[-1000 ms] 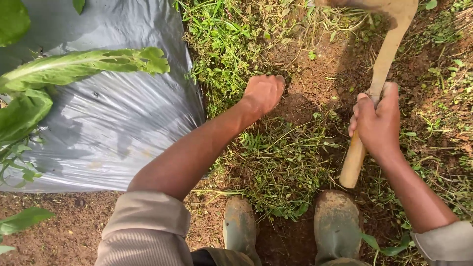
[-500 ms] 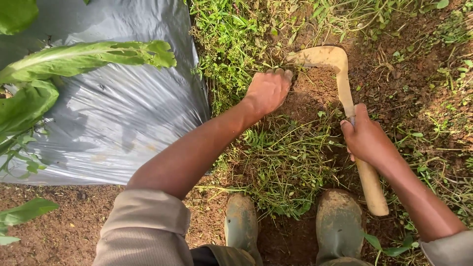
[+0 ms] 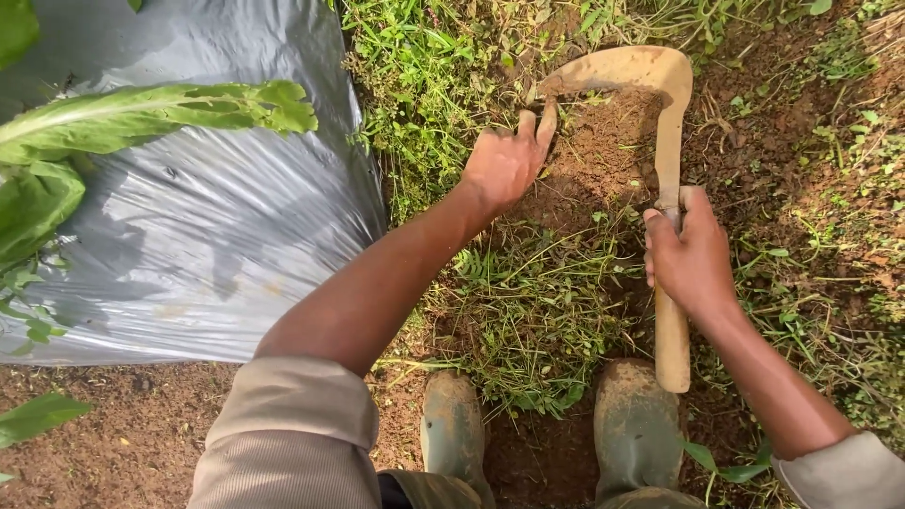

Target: The person uses a sickle to cut weeds and grass at the edge of a garden bed covered with plastic sheeting. They repeatedly strike the ground with the tool and pull up the cut vegetation by hand, clearing the area along the plastic border.

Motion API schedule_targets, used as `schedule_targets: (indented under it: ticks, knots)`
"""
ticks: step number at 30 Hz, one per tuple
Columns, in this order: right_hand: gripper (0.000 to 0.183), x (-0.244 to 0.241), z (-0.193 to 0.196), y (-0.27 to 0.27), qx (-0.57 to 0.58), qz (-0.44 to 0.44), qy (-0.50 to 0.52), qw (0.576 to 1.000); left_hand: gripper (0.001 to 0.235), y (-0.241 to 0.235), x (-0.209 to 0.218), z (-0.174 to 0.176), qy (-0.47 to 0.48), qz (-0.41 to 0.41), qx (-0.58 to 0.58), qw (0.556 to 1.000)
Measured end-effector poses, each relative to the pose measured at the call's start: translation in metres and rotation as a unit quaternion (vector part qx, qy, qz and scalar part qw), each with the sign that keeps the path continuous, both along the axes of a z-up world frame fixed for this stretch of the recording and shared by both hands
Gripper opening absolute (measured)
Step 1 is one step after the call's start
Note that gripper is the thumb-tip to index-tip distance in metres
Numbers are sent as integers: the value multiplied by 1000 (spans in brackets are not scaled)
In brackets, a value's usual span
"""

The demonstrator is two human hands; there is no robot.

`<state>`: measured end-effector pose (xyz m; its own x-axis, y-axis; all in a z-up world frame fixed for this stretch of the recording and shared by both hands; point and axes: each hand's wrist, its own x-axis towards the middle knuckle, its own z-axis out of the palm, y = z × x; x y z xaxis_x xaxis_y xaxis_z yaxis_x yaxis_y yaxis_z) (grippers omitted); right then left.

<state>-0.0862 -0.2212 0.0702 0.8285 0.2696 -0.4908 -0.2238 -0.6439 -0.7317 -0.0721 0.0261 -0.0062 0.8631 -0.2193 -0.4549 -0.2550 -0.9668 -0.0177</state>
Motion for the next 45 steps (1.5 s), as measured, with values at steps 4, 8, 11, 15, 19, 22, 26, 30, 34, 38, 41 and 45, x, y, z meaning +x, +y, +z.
schedule_targets:
  ticks: [4,8,11,15,19,22,26,30,34,38,41,45]
  knots:
    - [11,8,15,7,60,-112,-3,992,52,1,1,-31,2,-16,11,1000]
    - [12,7,13,5,98,-170,31,980,59,4,7,7,65,-137,141,978]
    - [7,5,10,-4,-58,-39,150,986,54,4,2,18,70,-214,207,952]
    - [4,3,17,-5,-66,-26,161,984,50,8,-10,19,18,-326,313,892]
    - [7,0,18,8,48,-108,69,991,48,9,-11,23,-6,-351,347,870]
    - [8,0,17,-1,18,-78,112,991,45,9,-13,27,-47,-425,417,802]
    - [10,1,14,-34,-138,54,189,971,48,13,-17,34,57,-295,239,923]
    - [11,11,31,-22,-112,26,101,988,50,20,-28,17,35,-340,282,896]
    - [13,22,19,8,91,-77,-2,993,43,19,-26,6,64,-186,162,967]
    - [33,22,-11,20,113,48,-13,992,41,10,-27,26,49,-252,218,942]
    - [48,11,-21,4,-72,150,-30,986,45,5,-30,34,39,-293,228,928]
    - [11,14,6,4,-106,94,15,990,52,7,-34,34,33,-332,239,912]
